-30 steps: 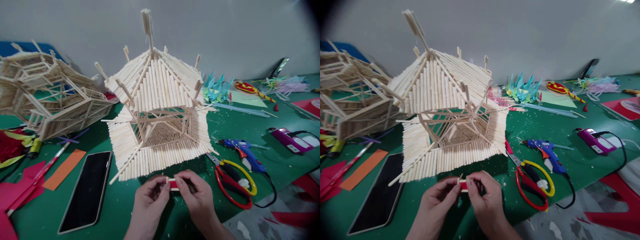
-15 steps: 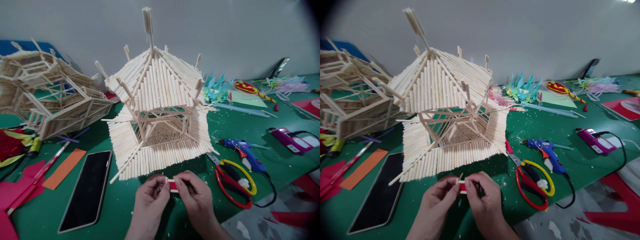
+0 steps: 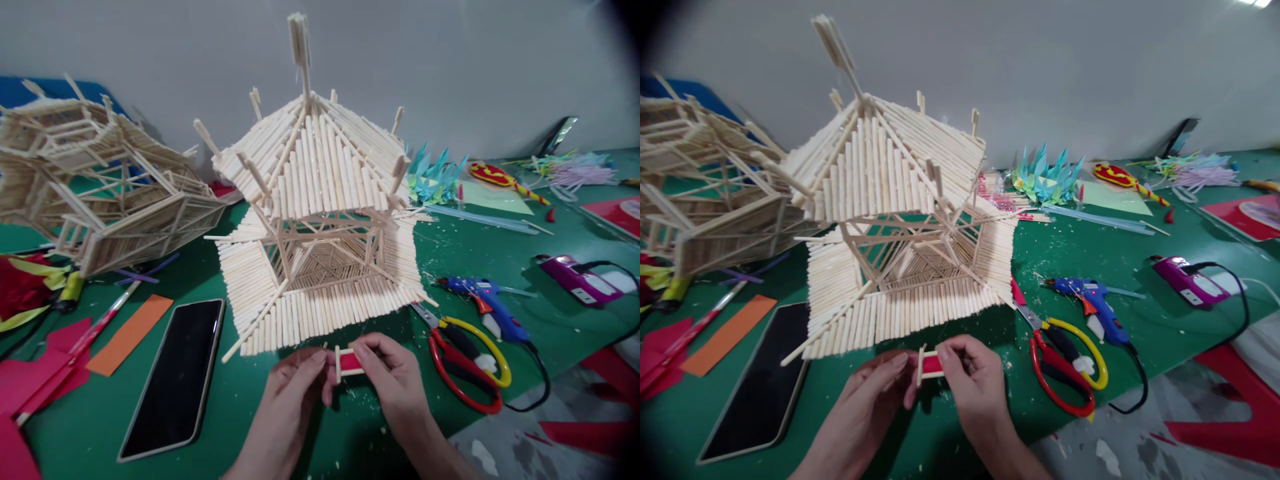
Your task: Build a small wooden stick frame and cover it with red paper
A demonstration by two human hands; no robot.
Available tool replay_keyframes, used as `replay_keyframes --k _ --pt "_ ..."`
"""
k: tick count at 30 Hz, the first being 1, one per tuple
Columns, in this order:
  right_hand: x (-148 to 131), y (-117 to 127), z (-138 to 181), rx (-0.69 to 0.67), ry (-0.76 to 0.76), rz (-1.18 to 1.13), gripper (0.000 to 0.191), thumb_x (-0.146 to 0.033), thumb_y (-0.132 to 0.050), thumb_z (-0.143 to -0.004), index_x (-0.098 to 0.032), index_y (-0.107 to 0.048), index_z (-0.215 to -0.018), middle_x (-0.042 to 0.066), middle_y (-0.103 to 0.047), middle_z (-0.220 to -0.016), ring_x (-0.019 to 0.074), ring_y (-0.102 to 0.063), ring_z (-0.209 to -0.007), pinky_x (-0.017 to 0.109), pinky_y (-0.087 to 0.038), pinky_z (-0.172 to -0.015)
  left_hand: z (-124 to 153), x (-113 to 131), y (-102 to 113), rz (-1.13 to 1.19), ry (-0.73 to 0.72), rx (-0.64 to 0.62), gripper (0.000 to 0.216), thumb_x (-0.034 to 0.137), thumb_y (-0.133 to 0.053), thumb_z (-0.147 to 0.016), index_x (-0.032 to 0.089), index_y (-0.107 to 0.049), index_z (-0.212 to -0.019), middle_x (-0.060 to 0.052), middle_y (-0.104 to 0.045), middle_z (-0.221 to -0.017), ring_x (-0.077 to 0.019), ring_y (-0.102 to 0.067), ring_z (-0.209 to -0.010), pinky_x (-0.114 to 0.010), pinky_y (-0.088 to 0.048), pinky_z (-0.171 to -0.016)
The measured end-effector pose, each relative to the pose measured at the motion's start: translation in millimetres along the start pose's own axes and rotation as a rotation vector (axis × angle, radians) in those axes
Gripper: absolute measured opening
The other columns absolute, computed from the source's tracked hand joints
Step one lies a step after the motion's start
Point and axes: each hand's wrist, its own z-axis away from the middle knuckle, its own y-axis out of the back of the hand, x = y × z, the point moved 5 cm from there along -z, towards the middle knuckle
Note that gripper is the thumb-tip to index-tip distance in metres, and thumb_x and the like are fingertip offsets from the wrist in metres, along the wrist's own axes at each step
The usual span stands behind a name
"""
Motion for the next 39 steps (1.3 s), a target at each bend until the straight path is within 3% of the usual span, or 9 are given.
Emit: replay_keyframes --k 6,13,21,25,31,39 --pt "-1 0 2 -0.008 -0.03 -0.043 0.014 -0.027 -0.055 -0.074 -0.016 -0.057 -0.066 -0.002 -0.054 -0.056 0.0097 -0.049 -0.05 0.019 -0.039 -0.047 0 -10 2 -0.005 0.087 -0.03 0.007 0.017 -0.057 -0.072 0.015 -0.062 -0.066 0.0 -0.056 -0.061 -0.0088 -0.043 -0.054 -0.02 -0.032 -0.052" --pt "-2 -1 3 -0.017 -0.02 -0.013 0.015 -0.027 -0.053 -0.074 -0.016 -0.056 -0.066 -0.002 -0.053 -0.056 0.0099 -0.048 -0.05 0.02 -0.037 -0.047 -2 -16 2 0.211 0.111 -0.033 0.004 0.014 -0.06 -0.069 0.014 -0.061 -0.065 0.001 -0.053 -0.059 -0.0076 -0.044 -0.053 -0.019 -0.033 -0.053" --pt "-1 -1 0 -0.003 -0.012 -0.001 0.014 -0.025 -0.054 -0.073 -0.015 -0.056 -0.064 -0.003 -0.053 -0.054 0.0082 -0.047 -0.048 0.017 -0.037 -0.046 -3 -18 4 0.245 0.115 -0.014 0.004 0.012 -0.06 -0.069 0.014 -0.06 -0.065 0.002 -0.053 -0.06 -0.0074 -0.045 -0.054 -0.018 -0.034 -0.054" --pt "-1 1 0 -0.009 0.007 0.02 0.013 -0.025 -0.054 -0.074 -0.015 -0.056 -0.065 -0.003 -0.053 -0.054 0.0084 -0.046 -0.048 0.017 -0.037 -0.045 -2 -18 4 0.148 0.105 -0.027 0.006 0.015 -0.059 -0.07 0.013 -0.06 -0.065 0.001 -0.054 -0.057 -0.0073 -0.043 -0.05 -0.019 -0.033 -0.051" --pt "-2 4 4 -0.024 0.13 0.175 0.011 -0.025 -0.052 -0.075 -0.017 -0.059 -0.072 0.001 -0.056 -0.061 0.012 -0.049 -0.053 0.022 -0.039 -0.049 0 -6 1 -0.057 -0.015 0.029 0.012 0.019 -0.061 -0.069 0.016 -0.064 -0.08 -0.001 -0.059 -0.07 -0.009 -0.046 -0.055 -0.021 -0.037 -0.053" --pt "-13 6 4 -0.011 0.295 0.243 0.014 -0.02 -0.052 -0.075 -0.018 -0.063 -0.084 0.001 -0.054 -0.065 0.0116 -0.05 -0.053 0.021 -0.038 -0.045 0 7 -1 -0.351 -0.162 0.087 0.008 0.022 -0.06 -0.069 0.017 -0.066 -0.067 0.004 -0.054 -0.052 -0.0082 -0.044 -0.049 -0.017 -0.035 -0.048"
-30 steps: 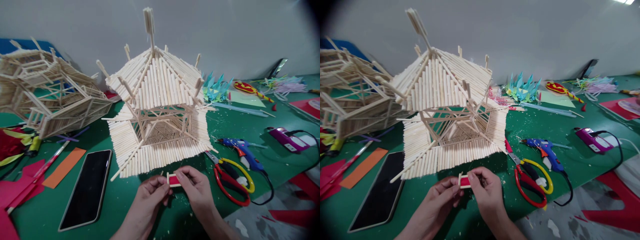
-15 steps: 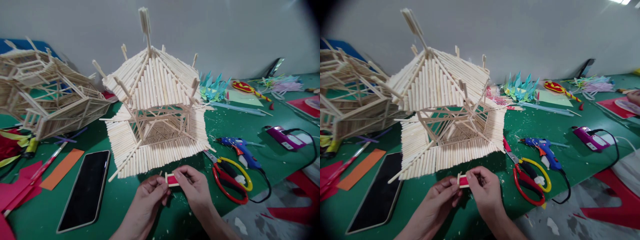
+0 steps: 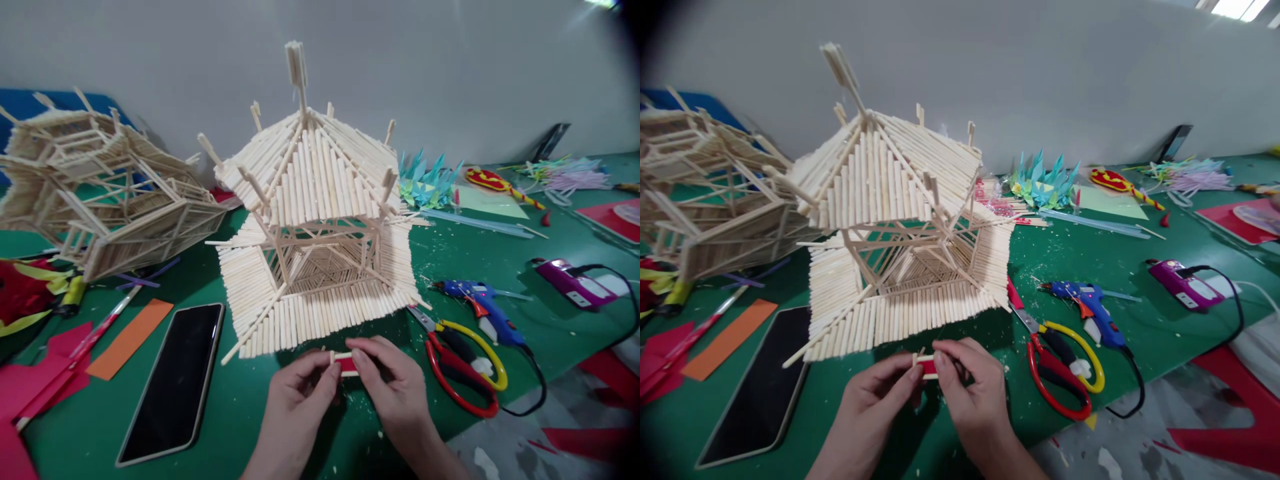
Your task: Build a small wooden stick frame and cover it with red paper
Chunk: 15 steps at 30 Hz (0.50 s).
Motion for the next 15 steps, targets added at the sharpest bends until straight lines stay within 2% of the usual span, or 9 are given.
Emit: replay_keyframes --k 3,10,15 --pt "3 -1 1 -0.022 -0.022 -0.014 0.018 -0.021 -0.054 -0.073 -0.018 -0.061 -0.089 0.002 -0.054 -0.068 0.0114 -0.048 -0.053 0.021 -0.039 -0.045 -1 2 0 -0.012 -0.023 0.045 0.008 0.021 -0.061 -0.067 0.018 -0.067 -0.07 0.003 -0.056 -0.052 -0.0082 -0.045 -0.048 -0.016 -0.036 -0.047" --pt "15 -9 2 -0.073 -0.222 -0.226 0.013 -0.027 -0.055 -0.073 -0.018 -0.06 -0.081 0.003 -0.057 -0.069 0.0127 -0.052 -0.056 0.024 -0.042 -0.051 -1 1 -3 0.093 -0.008 0.058 0.013 0.022 -0.063 -0.065 0.018 -0.066 -0.077 0.001 -0.064 -0.063 -0.0098 -0.052 -0.051 -0.019 -0.044 -0.05" --pt "16 -13 3 -0.072 -0.286 -0.304 0.016 -0.029 -0.06 -0.07 -0.017 -0.059 -0.08 0.002 -0.059 -0.066 0.0126 -0.053 -0.057 0.023 -0.043 -0.051 1 0 1 0.014 -0.072 0.092 0.011 0.021 -0.062 -0.065 0.018 -0.066 -0.075 0.001 -0.065 -0.062 -0.0101 -0.055 -0.05 -0.018 -0.046 -0.049"
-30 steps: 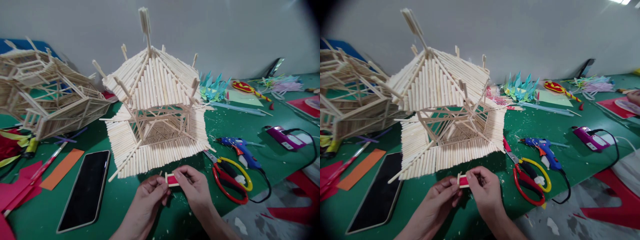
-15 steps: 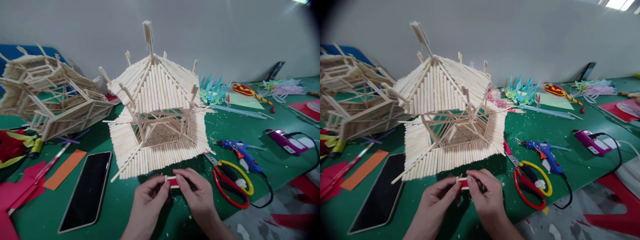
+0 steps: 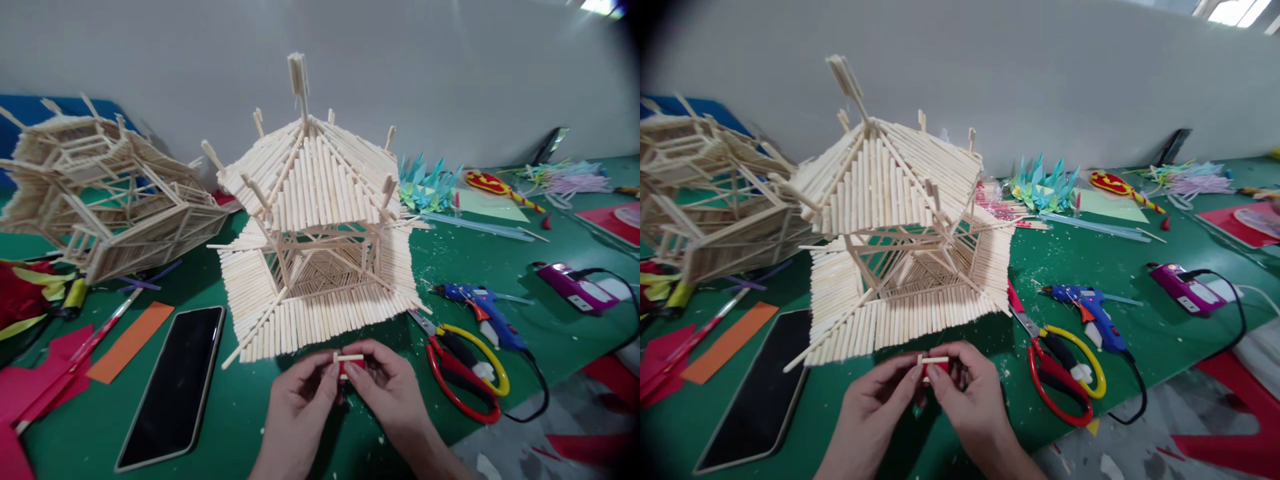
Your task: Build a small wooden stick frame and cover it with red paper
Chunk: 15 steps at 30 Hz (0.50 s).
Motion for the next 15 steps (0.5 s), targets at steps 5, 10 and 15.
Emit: replay_keyframes --k 5,10,15 --pt "-1.1 -4.9 1.3 -0.012 -0.038 -0.121 0.016 -0.031 -0.062 -0.068 -0.017 -0.057 -0.075 0.0 -0.058 -0.064 0.011 -0.052 -0.056 0.021 -0.043 -0.051 2.6 7.1 3.1 -0.133 -0.143 0.059 0.011 0.02 -0.061 -0.066 0.019 -0.067 -0.076 -0.001 -0.069 -0.072 -0.0139 -0.061 -0.061 -0.02 -0.05 -0.056" --pt "-1.7 -8.4 3.0 -0.051 -0.065 -0.19 0.011 -0.026 -0.061 -0.07 -0.017 -0.056 -0.072 -0.004 -0.054 -0.058 0.0082 -0.049 -0.052 0.017 -0.041 -0.049 3.4 8.8 4.5 -0.169 -0.142 0.076 0.014 0.019 -0.062 -0.064 0.019 -0.068 -0.077 -0.003 -0.07 -0.074 -0.0159 -0.062 -0.06 -0.022 -0.052 -0.055" --pt "-3.6 -8.6 3.0 -0.029 -0.028 -0.193 0.012 -0.027 -0.061 -0.069 -0.017 -0.055 -0.07 -0.003 -0.053 -0.056 0.0085 -0.048 -0.049 0.018 -0.04 -0.046 3.1 9.0 4.7 -0.128 -0.094 0.084 0.014 0.016 -0.064 -0.062 0.02 -0.069 -0.075 -0.002 -0.07 -0.071 -0.016 -0.062 -0.058 -0.022 -0.052 -0.054"
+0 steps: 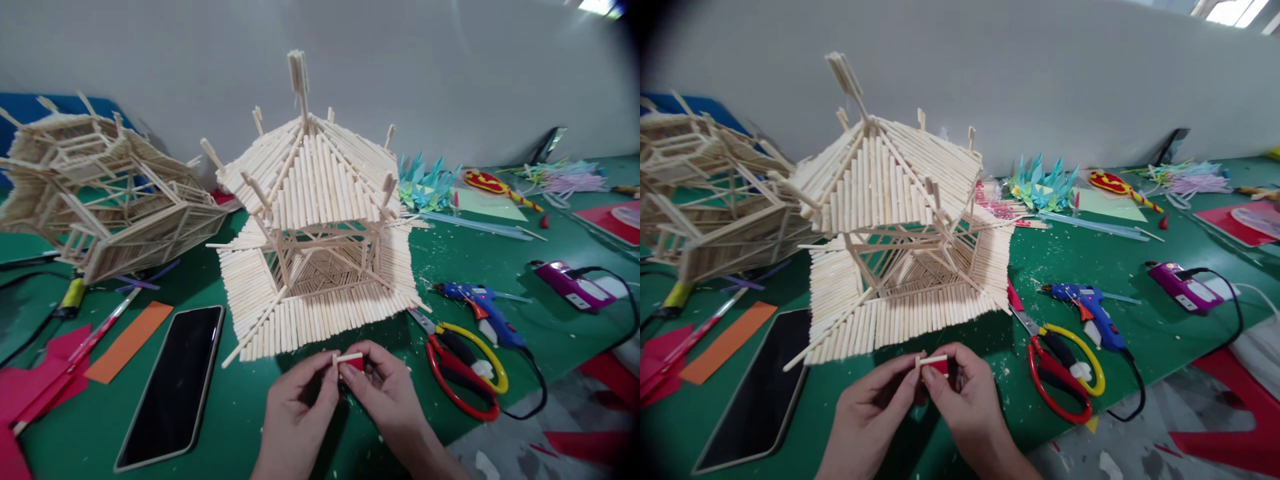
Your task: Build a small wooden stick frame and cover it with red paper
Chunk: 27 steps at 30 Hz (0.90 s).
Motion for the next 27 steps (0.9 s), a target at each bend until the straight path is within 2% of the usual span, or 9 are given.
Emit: replay_keyframes --k 10,15,20,27 --pt "-2.5 -1.3 -1.3 -0.055 0.003 0.045 0.01 -0.025 -0.059 -0.07 -0.018 -0.053 -0.07 -0.004 -0.052 -0.055 0.0091 -0.05 -0.05 0.018 -0.04 -0.046 2.1 4.1 3.0 -0.07 -0.044 -0.001 0.018 0.015 -0.063 -0.063 0.023 -0.07 -0.078 -0.004 -0.071 -0.079 -0.0193 -0.063 -0.069 -0.028 -0.05 -0.067" --pt "-3.0 -1.8 -1.3 -0.07 -0.007 0.104 0.013 -0.029 -0.058 -0.071 -0.018 -0.052 -0.07 -0.004 -0.051 -0.055 0.0092 -0.049 -0.05 0.018 -0.037 -0.046 2.1 5.4 3.5 -0.085 -0.084 -0.013 0.02 0.014 -0.062 -0.063 0.024 -0.07 -0.079 -0.005 -0.07 -0.08 -0.0203 -0.063 -0.069 -0.029 -0.05 -0.067" --pt "-2.1 -1.9 -0.6 -0.102 -0.025 0.22 0.014 -0.031 -0.054 -0.073 -0.017 -0.05 -0.072 -0.004 -0.044 -0.056 0.0084 -0.04 -0.049 0.019 -0.032 -0.044 -0.4 6.9 3.7 -0.071 -0.098 -0.002 0.019 0.012 -0.063 -0.061 0.024 -0.071 -0.074 -0.004 -0.07 -0.076 -0.0201 -0.063 -0.068 -0.028 -0.049 -0.065" --pt "-2.6 -2.3 1.4 -0.104 -0.032 0.23 0.013 -0.03 -0.052 -0.075 -0.018 -0.049 -0.074 -0.005 -0.04 -0.058 0.0084 -0.035 -0.05 0.019 -0.029 -0.045 1.3 7.8 4.4 -0.06 -0.096 0.009 0.019 0.011 -0.062 -0.061 0.024 -0.071 -0.072 -0.003 -0.07 -0.073 -0.0195 -0.063 -0.067 -0.027 -0.049 -0.064"
